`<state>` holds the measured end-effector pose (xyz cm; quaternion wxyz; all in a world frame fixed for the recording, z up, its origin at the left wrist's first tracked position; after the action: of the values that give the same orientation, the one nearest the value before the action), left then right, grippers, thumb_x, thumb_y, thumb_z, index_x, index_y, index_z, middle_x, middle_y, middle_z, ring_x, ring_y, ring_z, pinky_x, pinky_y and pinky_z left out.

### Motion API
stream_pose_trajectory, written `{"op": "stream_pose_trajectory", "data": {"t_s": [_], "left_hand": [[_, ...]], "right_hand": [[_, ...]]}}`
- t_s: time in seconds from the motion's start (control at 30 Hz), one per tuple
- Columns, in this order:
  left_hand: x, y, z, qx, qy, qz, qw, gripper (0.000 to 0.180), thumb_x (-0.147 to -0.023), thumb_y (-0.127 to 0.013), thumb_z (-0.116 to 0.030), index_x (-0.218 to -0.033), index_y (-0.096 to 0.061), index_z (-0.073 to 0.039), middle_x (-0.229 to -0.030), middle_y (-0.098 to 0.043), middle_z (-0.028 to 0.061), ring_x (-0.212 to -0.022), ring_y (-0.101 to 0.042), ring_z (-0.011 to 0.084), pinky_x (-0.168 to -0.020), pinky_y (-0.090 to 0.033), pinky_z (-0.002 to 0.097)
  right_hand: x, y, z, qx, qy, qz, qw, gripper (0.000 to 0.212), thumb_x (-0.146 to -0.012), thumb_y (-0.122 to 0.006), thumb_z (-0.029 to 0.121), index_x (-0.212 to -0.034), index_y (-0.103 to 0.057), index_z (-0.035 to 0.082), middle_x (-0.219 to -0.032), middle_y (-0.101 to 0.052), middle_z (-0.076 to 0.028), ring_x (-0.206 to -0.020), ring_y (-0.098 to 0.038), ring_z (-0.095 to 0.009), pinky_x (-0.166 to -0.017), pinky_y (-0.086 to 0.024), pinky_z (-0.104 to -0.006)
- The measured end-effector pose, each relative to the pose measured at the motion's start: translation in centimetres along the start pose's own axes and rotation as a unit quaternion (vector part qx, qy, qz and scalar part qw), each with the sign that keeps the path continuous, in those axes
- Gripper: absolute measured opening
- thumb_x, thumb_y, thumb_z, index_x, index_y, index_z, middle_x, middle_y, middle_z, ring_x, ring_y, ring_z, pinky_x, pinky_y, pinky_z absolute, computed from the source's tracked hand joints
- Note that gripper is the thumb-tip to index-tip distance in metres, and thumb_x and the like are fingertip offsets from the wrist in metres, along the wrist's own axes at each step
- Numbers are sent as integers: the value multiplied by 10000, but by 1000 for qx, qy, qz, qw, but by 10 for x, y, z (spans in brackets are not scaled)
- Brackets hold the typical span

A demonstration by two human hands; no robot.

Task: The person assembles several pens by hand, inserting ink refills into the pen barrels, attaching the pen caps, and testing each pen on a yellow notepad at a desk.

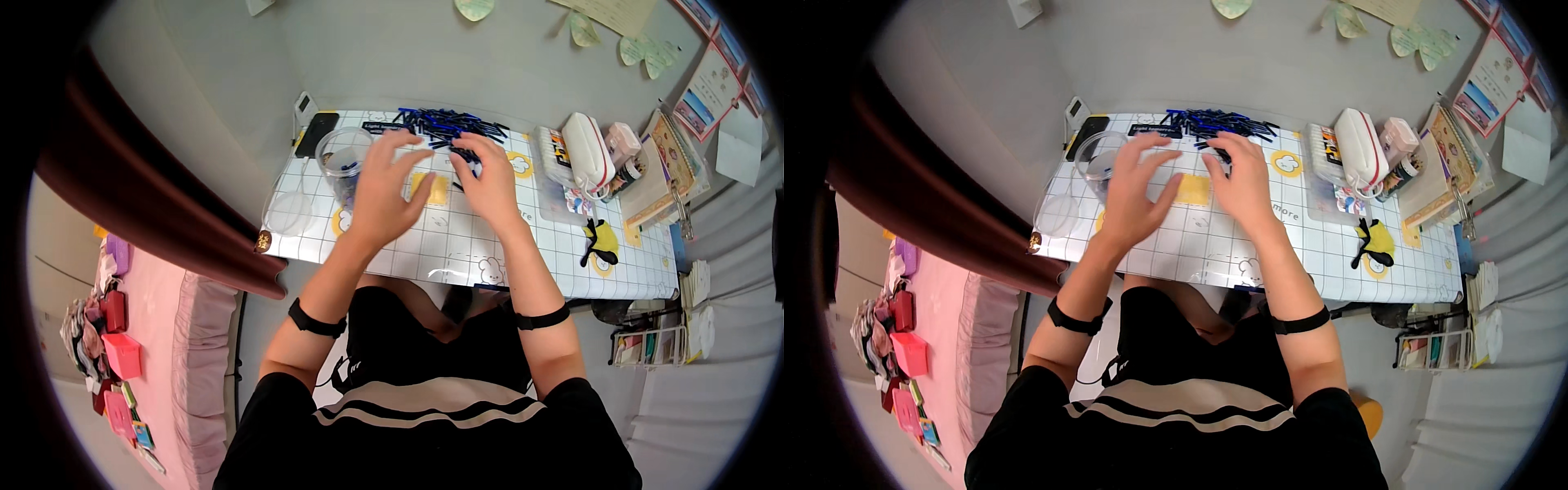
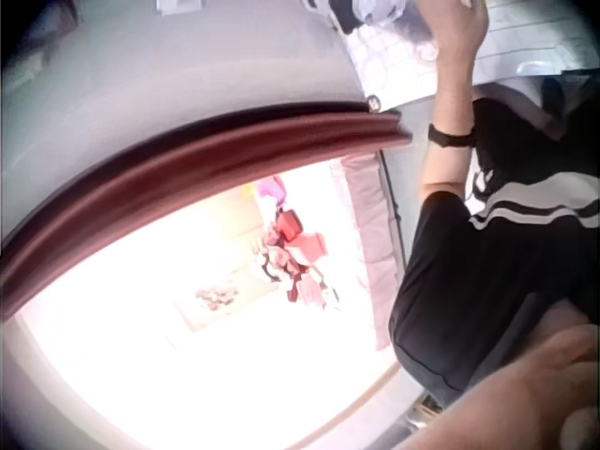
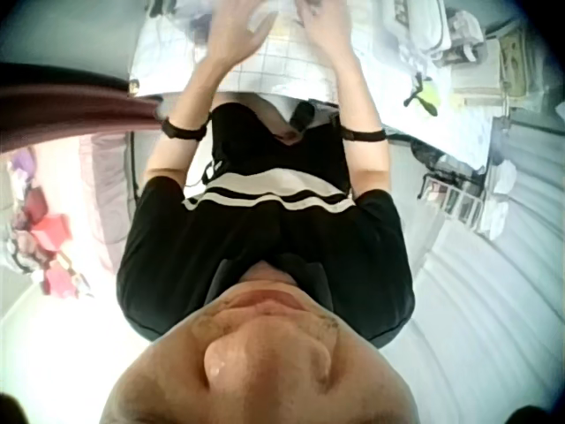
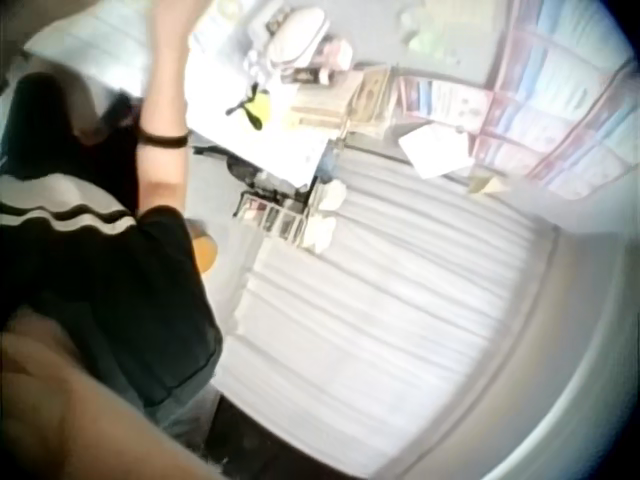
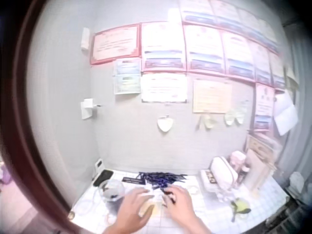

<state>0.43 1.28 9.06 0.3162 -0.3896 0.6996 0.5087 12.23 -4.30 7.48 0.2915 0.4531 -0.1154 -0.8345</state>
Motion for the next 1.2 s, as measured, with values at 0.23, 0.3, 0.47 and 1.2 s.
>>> {"op": "stream_pose_trajectory", "data": {"t_s": [0.23, 0.3, 0.47, 1.2], "left_hand": [[33, -83, 14, 39, 81, 205, 975, 414, -637, -425, 59, -1046, -356, 56, -1105, -349, 201, -1040, -323, 333, -869, -279, 354], [38, -94, 15, 34, 98, 287, 952, 514, -591, -365, 108, -1098, -290, 79, -1185, -261, 217, -1117, -230, 336, -929, -204, 344], [41, -97, 18, 20, 85, 309, 947, 500, -593, -371, 111, -1088, -304, 78, -1168, -281, 219, -1096, -261, 337, -921, -213, 364], [56, -70, 11, 134, 129, 263, 947, 212, -655, -460, 51, -849, -518, -11, -957, -480, 114, -847, -477, 280, -702, -407, 310]], "right_hand": [[46, 11, -42, 77, -99, 23, 992, 206, -662, -539, 84, -855, -500, 25, -976, -464, -132, -901, -414, -298, -780, -333, -328], [60, 12, -42, 83, -102, 5, 991, 205, -651, -537, 53, -850, -495, 25, -962, -455, -127, -892, -406, -291, -765, -339, -323], [67, 14, -29, 94, -64, -41, 993, 186, -631, -538, 11, -811, -492, 23, -866, -450, -104, -813, -406, -269, -703, -350, -321], [69, 5, -22, 177, -48, 10, 983, 181, -550, -519, 33, -730, -503, 29, -704, -449, -88, -696, -413, -250, -627, -353, -320]]}}
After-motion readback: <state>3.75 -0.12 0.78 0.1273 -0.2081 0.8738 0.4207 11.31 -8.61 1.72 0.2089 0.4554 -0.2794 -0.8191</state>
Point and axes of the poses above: each hand's wrist, its own x-axis away from the middle knuckle, its own y-axis out of the back of the hand, z = x × y, the point moved 7 cm from there along -x, towards the middle knuckle
